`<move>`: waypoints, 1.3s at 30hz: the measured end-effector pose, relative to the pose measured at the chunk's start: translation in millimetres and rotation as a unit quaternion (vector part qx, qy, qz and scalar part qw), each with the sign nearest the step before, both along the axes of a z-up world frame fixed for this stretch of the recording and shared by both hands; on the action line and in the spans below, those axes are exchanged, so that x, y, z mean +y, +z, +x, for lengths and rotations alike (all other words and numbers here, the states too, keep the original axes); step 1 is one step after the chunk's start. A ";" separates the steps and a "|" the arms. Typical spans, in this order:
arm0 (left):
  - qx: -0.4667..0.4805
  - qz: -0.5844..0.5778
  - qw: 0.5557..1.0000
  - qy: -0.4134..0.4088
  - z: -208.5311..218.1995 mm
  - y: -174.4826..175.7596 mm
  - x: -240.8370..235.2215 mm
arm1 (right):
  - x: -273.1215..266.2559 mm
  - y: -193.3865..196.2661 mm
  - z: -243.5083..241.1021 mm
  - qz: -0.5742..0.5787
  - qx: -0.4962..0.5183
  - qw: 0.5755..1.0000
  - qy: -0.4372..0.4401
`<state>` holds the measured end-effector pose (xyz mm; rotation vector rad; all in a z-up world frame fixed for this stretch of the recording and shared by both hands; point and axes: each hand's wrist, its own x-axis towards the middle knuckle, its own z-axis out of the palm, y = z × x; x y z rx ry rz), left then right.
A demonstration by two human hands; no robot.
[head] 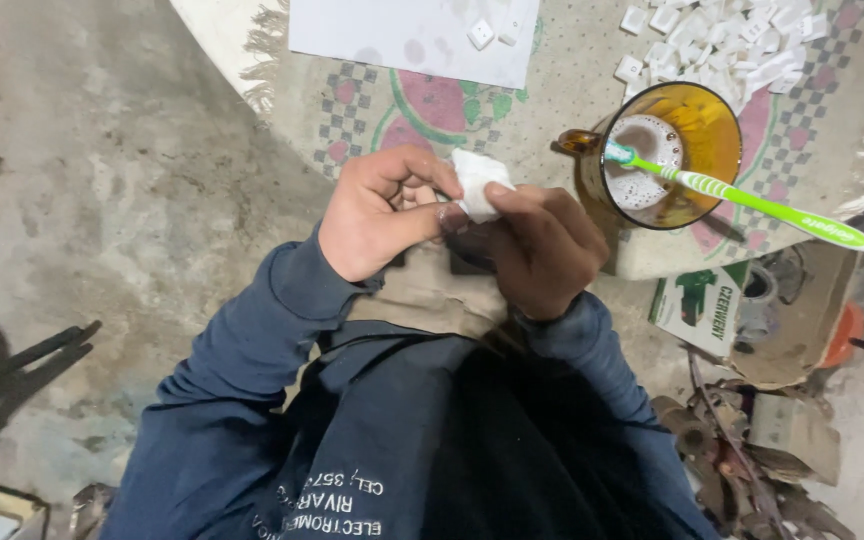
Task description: Cleaning individual keyboard keycaps using a toothbrush and a cup of soapy water.
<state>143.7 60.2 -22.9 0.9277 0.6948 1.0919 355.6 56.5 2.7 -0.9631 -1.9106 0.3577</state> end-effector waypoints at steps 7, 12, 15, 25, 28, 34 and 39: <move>-0.084 0.014 0.996 0.021 -4.9 0.6 -1.2 | -7.0 -19.5 12.3 -0.076 0.097 0.990 -0.070; -0.054 0.008 0.998 0.017 -0.4 -2.6 -4.5 | 1.7 -6.2 5.1 -0.047 0.030 0.998 0.017; -0.022 0.032 0.999 0.026 0.5 -2.7 -4.0 | 6.0 -5.1 2.3 0.011 -0.025 0.999 0.026; 0.051 0.072 0.994 0.064 -4.1 4.9 -2.1 | 6.0 2.2 8.4 0.037 -0.026 0.999 -0.008; 0.062 0.054 0.996 0.044 -4.2 7.8 -4.3 | 13.2 13.8 0.6 0.066 -0.066 0.994 0.065; 0.054 0.072 0.996 0.005 -9.2 10.3 1.4 | 6.1 1.2 2.9 0.040 -0.033 0.997 0.056; 0.064 0.037 0.996 -0.039 2.2 14.0 -3.9 | -4.4 -15.5 5.1 -0.097 0.127 0.987 -0.019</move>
